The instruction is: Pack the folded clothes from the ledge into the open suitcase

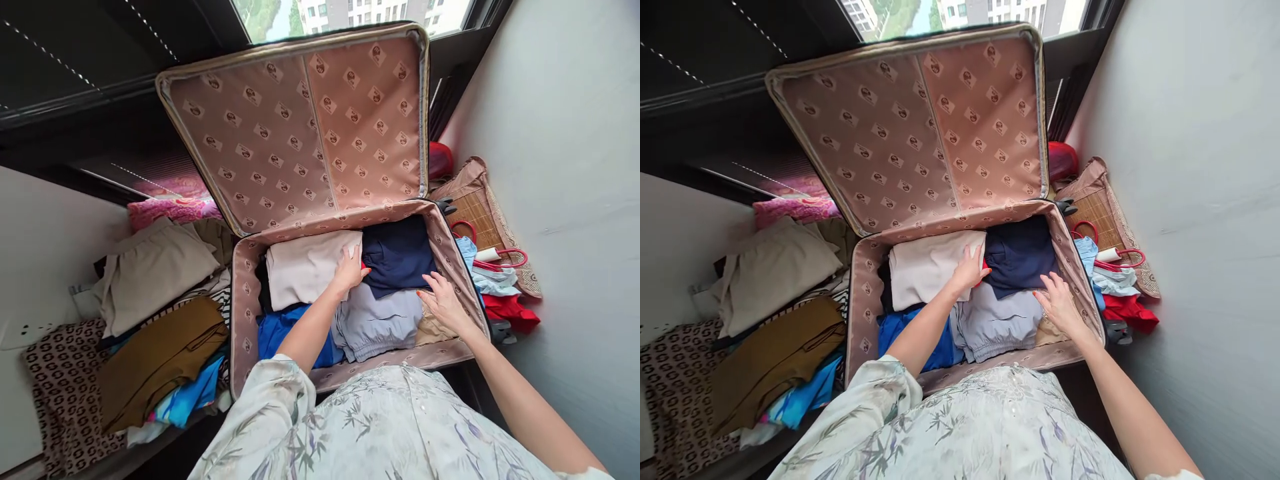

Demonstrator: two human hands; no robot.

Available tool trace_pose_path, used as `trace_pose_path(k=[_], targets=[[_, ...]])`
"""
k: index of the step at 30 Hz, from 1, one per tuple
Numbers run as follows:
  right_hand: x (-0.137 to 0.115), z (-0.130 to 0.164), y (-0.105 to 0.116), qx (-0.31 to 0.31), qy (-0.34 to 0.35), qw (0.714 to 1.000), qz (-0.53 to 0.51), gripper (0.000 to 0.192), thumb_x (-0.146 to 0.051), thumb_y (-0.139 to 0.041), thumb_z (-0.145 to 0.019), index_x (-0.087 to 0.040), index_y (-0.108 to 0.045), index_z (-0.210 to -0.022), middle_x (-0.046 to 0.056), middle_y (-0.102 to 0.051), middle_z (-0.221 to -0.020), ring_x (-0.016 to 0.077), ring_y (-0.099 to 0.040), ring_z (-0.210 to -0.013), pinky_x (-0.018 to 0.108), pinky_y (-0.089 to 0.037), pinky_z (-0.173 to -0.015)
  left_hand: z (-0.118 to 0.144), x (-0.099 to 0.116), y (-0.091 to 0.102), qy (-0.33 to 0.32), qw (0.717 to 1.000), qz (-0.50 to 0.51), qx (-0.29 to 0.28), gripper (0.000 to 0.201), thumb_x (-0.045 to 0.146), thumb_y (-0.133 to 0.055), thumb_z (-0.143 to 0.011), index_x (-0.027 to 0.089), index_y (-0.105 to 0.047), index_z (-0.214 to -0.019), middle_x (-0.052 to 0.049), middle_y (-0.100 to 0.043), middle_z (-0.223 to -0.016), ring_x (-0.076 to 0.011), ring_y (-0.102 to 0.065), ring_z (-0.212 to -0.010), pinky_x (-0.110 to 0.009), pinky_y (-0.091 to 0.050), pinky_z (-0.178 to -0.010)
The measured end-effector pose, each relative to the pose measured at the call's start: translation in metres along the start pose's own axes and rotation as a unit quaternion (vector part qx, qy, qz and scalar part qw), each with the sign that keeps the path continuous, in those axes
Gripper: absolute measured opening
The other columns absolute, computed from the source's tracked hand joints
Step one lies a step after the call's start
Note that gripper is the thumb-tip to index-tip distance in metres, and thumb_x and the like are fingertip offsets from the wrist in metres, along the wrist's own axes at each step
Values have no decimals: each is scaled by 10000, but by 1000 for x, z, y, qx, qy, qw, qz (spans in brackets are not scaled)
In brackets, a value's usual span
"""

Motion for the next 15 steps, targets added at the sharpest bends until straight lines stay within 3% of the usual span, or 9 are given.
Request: trace_pose_path(k=[2, 4, 6, 8, 9, 11, 15], targets=[[4, 10, -1, -5, -3, 1000, -14, 524, -495, -455, -992, -181, -602, -1386, 217, -525, -1460, 359, -517, -1362, 571, -450, -1107, 3, 7, 0, -35, 999, 29, -29, 970, 558, -718, -886, 147, -274, -1644, -349, -250, -1627, -487, -599, -1265, -517, -477, -1040], [6, 17, -2, -5, -9, 1000, -27, 505, -486, -465, -986, -175, -625, -1352, 216, -540, -1442, 348, -549, -1331, 548, -470, -1103, 7, 8, 8, -66, 996, 58, -19, 861, 563, -639, -941, 140, -326, -1622, -312, -405, -1542, -434, -631, -1232, -474, -488, -1036], [7, 23, -4, 1, -16, 999, -37, 487, -471, -473, -982, -175, -642, -1329, 209, -572, -1411, 340, -576, -1302, 539, -479, -1102, 11, 3, 19, -76, 995, 48, 45, 775, 546, -578, -978, 121, -372, -1593, -300, -433, -1530, -437, -561, -1319, -493, -455, -1087], [4, 25, -10, 6, -18, 999, -45, 466, -453, -481, -976, -179, -658, -1309, 200, -598, -1391, 335, -594, -1284, 539, -484, -1100, 18, -1, 21, -83, 991, -6, 106, 820, 560, -597, -961, 86, -367, -1588, -317, -333, -1608, -477, -395, -1454, -556, -371, -1164], [2, 25, -14, 5, -16, 999, -49, 456, -442, -485, -973, -179, -666, -1298, 197, -609, -1383, 334, -600, -1278, 542, -486, -1099, 21, -2, 15, -88, 989, -40, 112, 876, 574, -629, -936, 76, -347, -1599, -316, -267, -1647, -495, -292, -1508, -597, -314, -1195], [-6, 25, -25, -6, -10, 998, -54, 442, -424, -499, -963, -176, -679, -1281, 193, -631, -1361, 330, -613, -1264, 547, -487, -1099, 26, -4, -11, -97, 987, -111, 71, 952, 581, -665, -906, 90, -294, -1633, -287, -183, -1694, -499, -112, -1568, -680, -197, -1221], [-28, 22, -44, -37, 18, 997, -63, 428, -386, -508, -946, -159, -687, -1261, 197, -656, -1316, 320, -636, -1231, 531, -509, -1082, 25, -14, -59, -58, 979, -194, -20, 941, 548, -617, -935, 160, -193, -1679, -238, -156, -1718, -471, 29, -1589, -815, -84, -1158]])
Point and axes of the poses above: each hand's wrist, its own z-axis away from the middle knuckle, its own y-axis out of the back of the hand, x = y × z, the point moved 6 cm from there along -z, towards the middle knuckle
